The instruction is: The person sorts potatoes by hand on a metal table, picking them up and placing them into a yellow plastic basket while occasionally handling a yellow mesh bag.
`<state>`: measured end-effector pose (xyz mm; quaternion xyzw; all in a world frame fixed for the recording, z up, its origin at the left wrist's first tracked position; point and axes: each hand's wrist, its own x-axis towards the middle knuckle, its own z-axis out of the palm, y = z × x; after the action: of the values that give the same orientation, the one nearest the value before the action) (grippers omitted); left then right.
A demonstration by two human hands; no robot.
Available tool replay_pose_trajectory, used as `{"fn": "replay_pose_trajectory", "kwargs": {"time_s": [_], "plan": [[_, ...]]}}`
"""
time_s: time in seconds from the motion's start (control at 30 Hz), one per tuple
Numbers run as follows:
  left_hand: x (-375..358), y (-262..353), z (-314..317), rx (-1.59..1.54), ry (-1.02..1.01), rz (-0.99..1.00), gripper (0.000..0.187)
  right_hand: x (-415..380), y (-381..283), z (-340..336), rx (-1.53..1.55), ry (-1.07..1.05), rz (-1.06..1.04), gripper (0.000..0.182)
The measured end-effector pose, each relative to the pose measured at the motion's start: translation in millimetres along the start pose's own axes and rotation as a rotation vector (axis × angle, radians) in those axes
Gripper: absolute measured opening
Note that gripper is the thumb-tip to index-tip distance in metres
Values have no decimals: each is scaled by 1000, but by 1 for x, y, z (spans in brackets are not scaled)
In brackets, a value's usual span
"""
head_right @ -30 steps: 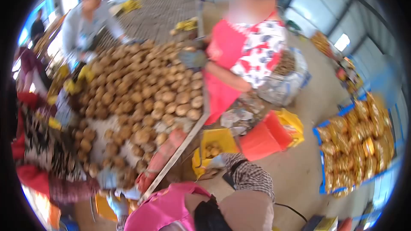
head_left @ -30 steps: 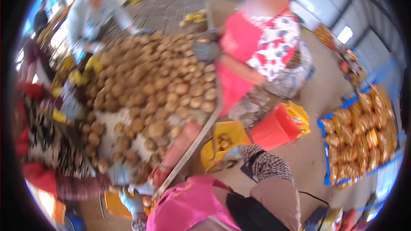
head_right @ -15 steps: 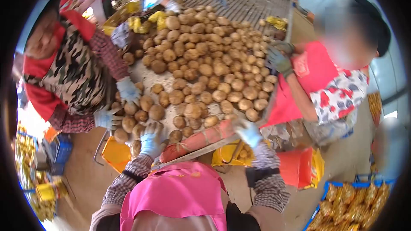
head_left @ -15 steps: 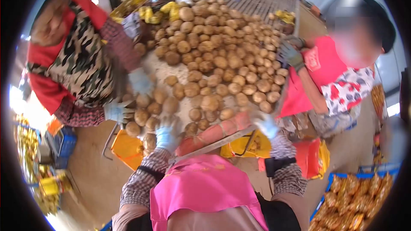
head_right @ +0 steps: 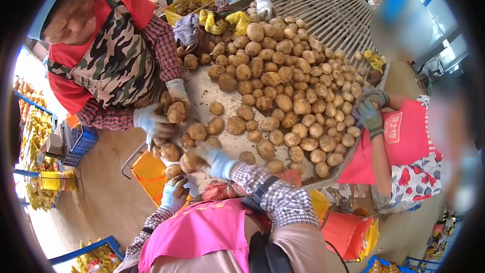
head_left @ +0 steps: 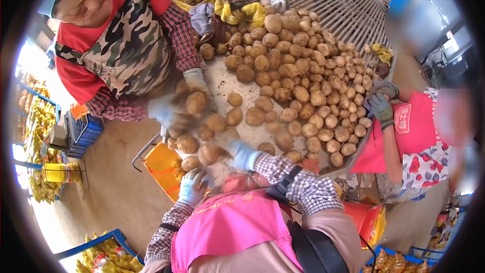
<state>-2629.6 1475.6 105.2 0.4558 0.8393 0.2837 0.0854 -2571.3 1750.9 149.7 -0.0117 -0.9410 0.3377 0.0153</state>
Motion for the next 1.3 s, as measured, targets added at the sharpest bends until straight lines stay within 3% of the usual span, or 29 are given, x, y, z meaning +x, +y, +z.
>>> {"fn": "replay_pose_trajectory", "kwargs": {"time_s": [0.03,0.1,0.17,0.27,0.33,0.43,0.5,0.57,0.6,0.63,0.67,0.7,0.77,0.83,0.9,0.93,1.1,1.2,1.27,1.3], "plan": [[0,-3,-2,-75,26,-76,40,3,5,-7,11,59,-87,59],[4,2,-13,-117,38,-199,45,0,42,-36,-184,141,463,55],[13,9,-18,-12,330,-84,49,-24,80,-38,-378,410,471,53],[45,18,-25,-26,291,-63,52,-32,70,-31,-530,288,317,53],[73,19,-21,-23,306,-4,51,-25,76,-30,-531,266,354,54],[105,27,-22,66,211,46,38,-17,91,-23,-523,245,399,53],[119,35,-24,116,-12,22,40,-10,82,-29,-512,242,393,51],[121,37,-11,136,-31,-34,44,-3,63,-46,-259,230,516,46],[120,40,-7,142,-73,-80,48,5,38,-56,-257,382,435,41],[116,41,-2,148,-126,-122,52,19,28,-59,-250,397,435,41],[112,38,8,67,-204,-194,71,38,22,-65,-252,372,325,39],[103,32,15,81,-218,-169,71,57,18,-71,-257,351,224,38],[97,24,22,29,-189,-139,71,105,21,-66,-245,15,392,33],[104,30,13,28,-230,-137,69,133,59,-24,-537,13,285,33],[82,19,11,86,-176,-115,66,150,51,-18,-517,-6,384,33],[74,17,12,41,-159,-176,64,152,49,-14,-496,-61,473,32],[64,16,8,-1,-81,-182,53,134,48,6,-563,-106,421,24],[86,10,6,-75,134,-46,44,89,25,-8,-424,-169,329,35],[114,16,0,-80,187,-36,41,52,17,-28,-137,230,279,43],[128,21,-3,-60,191,-16,40,44,20,-48,-156,333,256,44]]}}
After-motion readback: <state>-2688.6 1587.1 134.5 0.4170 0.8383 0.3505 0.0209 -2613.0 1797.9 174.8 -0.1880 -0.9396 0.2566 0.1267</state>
